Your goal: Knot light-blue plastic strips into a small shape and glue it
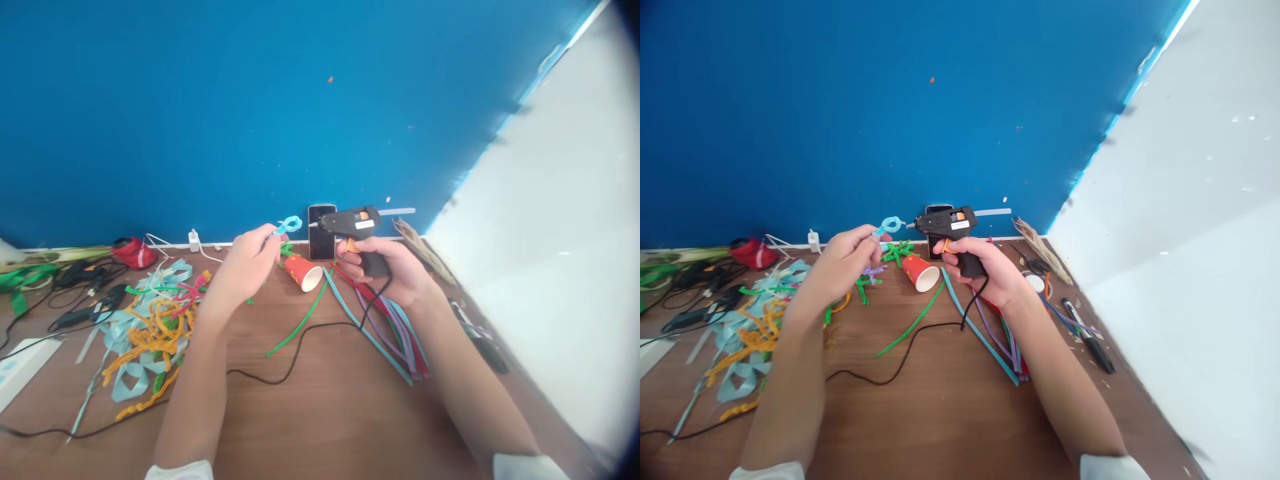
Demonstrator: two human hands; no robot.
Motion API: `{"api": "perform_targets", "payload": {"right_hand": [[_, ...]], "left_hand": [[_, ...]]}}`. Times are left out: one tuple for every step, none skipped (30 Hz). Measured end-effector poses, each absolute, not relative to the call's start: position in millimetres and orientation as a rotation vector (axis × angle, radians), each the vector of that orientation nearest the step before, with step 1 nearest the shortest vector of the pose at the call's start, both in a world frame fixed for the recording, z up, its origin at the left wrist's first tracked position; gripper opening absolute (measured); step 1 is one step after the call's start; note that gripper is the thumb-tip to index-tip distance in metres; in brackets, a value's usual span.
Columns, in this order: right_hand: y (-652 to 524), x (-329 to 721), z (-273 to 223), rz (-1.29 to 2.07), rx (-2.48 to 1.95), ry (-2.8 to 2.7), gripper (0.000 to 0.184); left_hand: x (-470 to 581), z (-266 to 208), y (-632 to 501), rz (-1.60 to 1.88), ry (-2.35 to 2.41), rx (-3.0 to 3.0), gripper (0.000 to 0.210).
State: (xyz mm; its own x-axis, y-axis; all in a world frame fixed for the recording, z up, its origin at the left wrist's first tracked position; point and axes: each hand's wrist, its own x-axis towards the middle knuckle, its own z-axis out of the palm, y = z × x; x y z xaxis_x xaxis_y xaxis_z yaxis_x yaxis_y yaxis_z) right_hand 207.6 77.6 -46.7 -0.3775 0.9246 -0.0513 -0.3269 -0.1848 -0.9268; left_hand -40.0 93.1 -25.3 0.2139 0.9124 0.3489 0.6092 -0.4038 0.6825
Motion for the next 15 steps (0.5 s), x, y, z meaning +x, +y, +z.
{"api": "perform_targets", "payload": {"right_hand": [[76.6, 206.9, -46.2, 1.704, -0.812, -1.139, 0.021], [75.3, 206.1, -45.3, 1.687, -0.805, -1.157, 0.021], [73.9, 205.1, -44.2, 1.666, -0.800, -1.173, 0.020], [72.3, 203.9, -42.9, 1.639, -0.800, -1.187, 0.020], [70.8, 202.6, -41.6, 1.610, -0.809, -1.200, 0.019], [69.3, 201.4, -40.4, 1.579, -0.828, -1.210, 0.020], [68.1, 200.2, -39.5, 1.550, -0.852, -1.218, 0.021], [67.1, 199.2, -38.9, 1.522, -0.879, -1.226, 0.022], [66.4, 198.4, -38.8, 1.491, -0.905, -1.235, 0.024], [66.0, 197.8, -39.1, 1.451, -0.932, -1.247, 0.025], [65.7, 197.2, -39.9, 1.403, -0.961, -1.261, 0.027], [65.6, 196.8, -41.0, 1.346, -0.988, -1.271, 0.028], [65.6, 196.3, -42.3, 1.289, -1.012, -1.280, 0.029], [65.6, 195.7, -43.8, 1.236, -1.033, -1.285, 0.029], [65.4, 195.1, -45.4, 1.194, -1.050, -1.289, 0.029]], "left_hand": [[-39.7, -26.1, 93.2, 1.027, 1.408, 2.097, 0.033], [-39.3, -26.8, 93.0, 1.026, 1.407, 2.096, 0.032], [-38.7, -27.5, 92.8, 1.026, 1.405, 2.095, 0.031], [-38.1, -28.1, 92.5, 1.027, 1.397, 2.095, 0.032], [-37.5, -28.7, 92.3, 1.024, 1.385, 2.095, 0.032], [-37.0, -29.4, 92.1, 1.022, 1.367, 2.095, 0.033], [-36.5, -30.2, 92.0, 1.021, 1.349, 2.094, 0.034], [-36.2, -31.2, 92.2, 1.026, 1.333, 2.090, 0.035], [-35.9, -32.3, 92.5, 1.034, 1.320, 2.080, 0.035], [-35.7, -33.5, 93.1, 1.043, 1.309, 2.064, 0.035], [-35.2, -34.7, 93.7, 1.051, 1.298, 2.043, 0.034], [-34.5, -35.9, 94.4, 1.056, 1.287, 2.024, 0.034], [-33.4, -37.0, 94.9, 1.056, 1.278, 2.007, 0.033], [-31.8, -37.8, 95.2, 1.053, 1.270, 1.993, 0.033], [-29.7, -38.3, 95.2, 1.048, 1.264, 1.981, 0.033]]}}
